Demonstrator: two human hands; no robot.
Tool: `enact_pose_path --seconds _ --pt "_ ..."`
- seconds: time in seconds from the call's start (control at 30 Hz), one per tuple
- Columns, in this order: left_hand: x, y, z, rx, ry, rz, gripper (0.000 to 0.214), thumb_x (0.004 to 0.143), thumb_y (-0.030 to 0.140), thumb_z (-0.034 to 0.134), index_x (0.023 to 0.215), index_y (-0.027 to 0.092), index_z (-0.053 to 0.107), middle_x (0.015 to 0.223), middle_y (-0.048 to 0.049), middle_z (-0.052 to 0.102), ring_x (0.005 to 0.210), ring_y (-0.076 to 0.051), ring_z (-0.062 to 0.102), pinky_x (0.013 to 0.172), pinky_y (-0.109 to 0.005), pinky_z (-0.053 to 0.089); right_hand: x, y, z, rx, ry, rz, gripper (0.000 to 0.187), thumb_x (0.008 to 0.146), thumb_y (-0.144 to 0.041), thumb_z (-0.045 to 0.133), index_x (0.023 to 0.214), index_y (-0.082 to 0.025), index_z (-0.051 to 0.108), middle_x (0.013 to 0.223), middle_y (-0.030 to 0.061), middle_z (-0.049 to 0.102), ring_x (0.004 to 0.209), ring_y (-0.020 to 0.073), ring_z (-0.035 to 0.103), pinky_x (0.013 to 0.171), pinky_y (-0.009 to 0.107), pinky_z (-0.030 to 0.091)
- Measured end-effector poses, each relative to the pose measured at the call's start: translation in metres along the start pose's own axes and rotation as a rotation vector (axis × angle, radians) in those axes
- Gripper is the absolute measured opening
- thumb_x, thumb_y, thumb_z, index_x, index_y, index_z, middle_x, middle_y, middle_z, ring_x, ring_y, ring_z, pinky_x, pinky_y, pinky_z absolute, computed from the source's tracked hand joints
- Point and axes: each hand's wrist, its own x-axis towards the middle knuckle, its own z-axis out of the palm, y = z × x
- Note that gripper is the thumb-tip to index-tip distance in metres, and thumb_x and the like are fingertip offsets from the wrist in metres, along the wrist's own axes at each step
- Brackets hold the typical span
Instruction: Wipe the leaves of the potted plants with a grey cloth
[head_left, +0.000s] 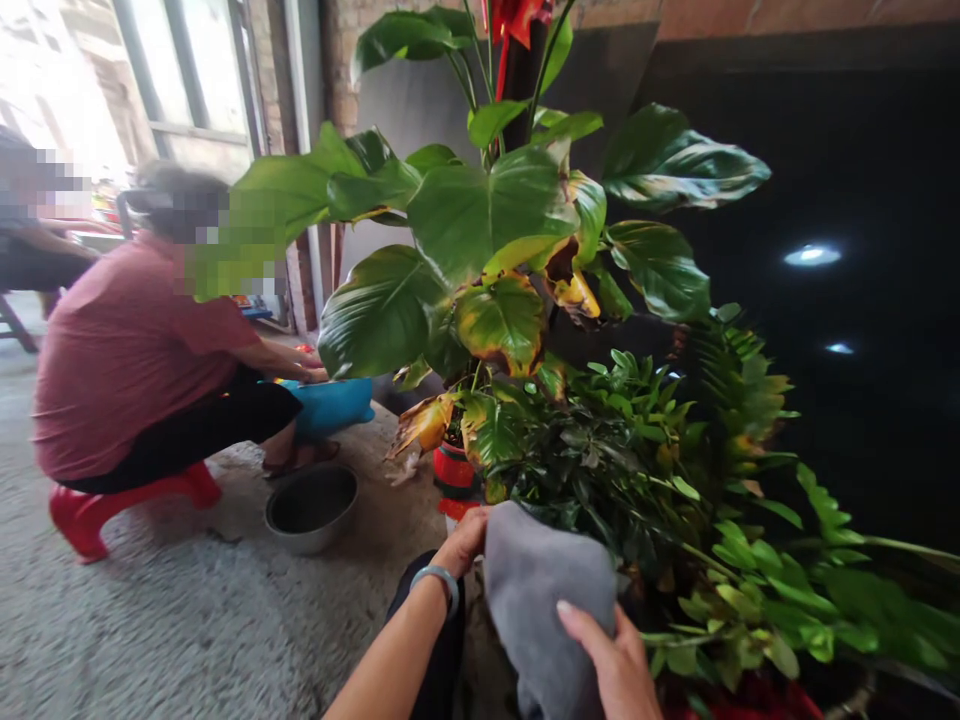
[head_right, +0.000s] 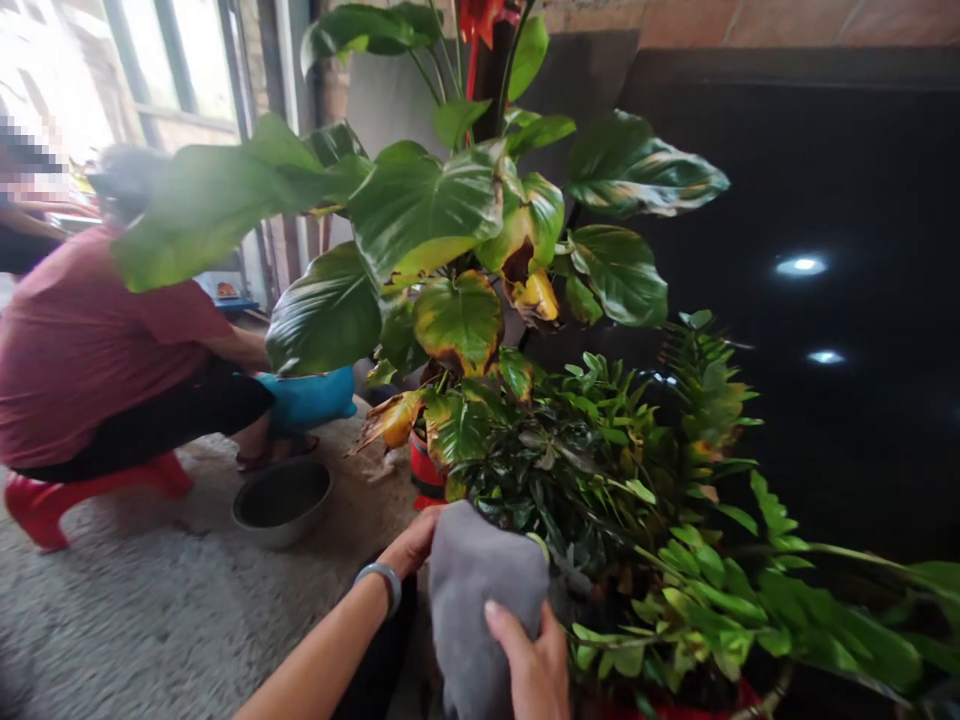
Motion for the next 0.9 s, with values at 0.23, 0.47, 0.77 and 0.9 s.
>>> enact_pose_path --seconds 0.23,0.47,0.77,0.9 --pt "-0.001 -0.003 0.003 -0.040 -0.012 -0.043 0.030 0.046 0.041 0.073 0.059 0.015 0.061 0.046 0.0040 0.055 0.039 -0.008 0.043 0.045 -0.022 0.031 0.007 0.001 0.003 0.032 0.012 -0.010 0.063 0.046 -0.051 0.080 0.098 -0.016 0.069 0.085 0.0087 0.074 0.089 0.0332 0.066 0.077 0.039 0.051" --pt "0.000 -0.002 0.000 -0.080 -0.051 0.003 0.027 0.049 0.035 0.075 0.063 0.015 0.066 0.050 0.0029 0.059 0.051 -0.011 0.051 0.055 -0.024 0.038 -0.004 0.014 0.001 -0.072 -0.104 0.030 0.049 0.045 -0.048 0.079 0.081 -0.016 0.071 0.074 0.0091 0.073 0.078 0.0322 0.067 0.072 0.039 0.051" --pt "-0.006 0.001 0.006 -0.040 -0.075 -0.037 0.029 0.050 0.038 0.073 0.065 0.014 0.065 0.046 0.0025 0.055 0.040 -0.010 0.044 0.046 -0.024 0.032 -0.004 -0.017 0.006 0.006 0.019 -0.101 0.050 0.045 -0.049 0.079 0.083 -0.017 0.070 0.077 0.0075 0.073 0.077 0.0308 0.066 0.073 0.038 0.050" --pt "-0.010 0.003 0.005 -0.051 -0.059 -0.003 0.025 0.053 0.037 0.074 0.062 0.014 0.066 0.049 0.0026 0.056 0.049 -0.012 0.048 0.053 -0.025 0.038 -0.010 0.009 0.009 -0.071 -0.071 -0.069 0.041 0.045 -0.044 0.078 0.076 -0.017 0.070 0.070 0.0076 0.071 0.073 0.0314 0.065 0.071 0.040 0.050"
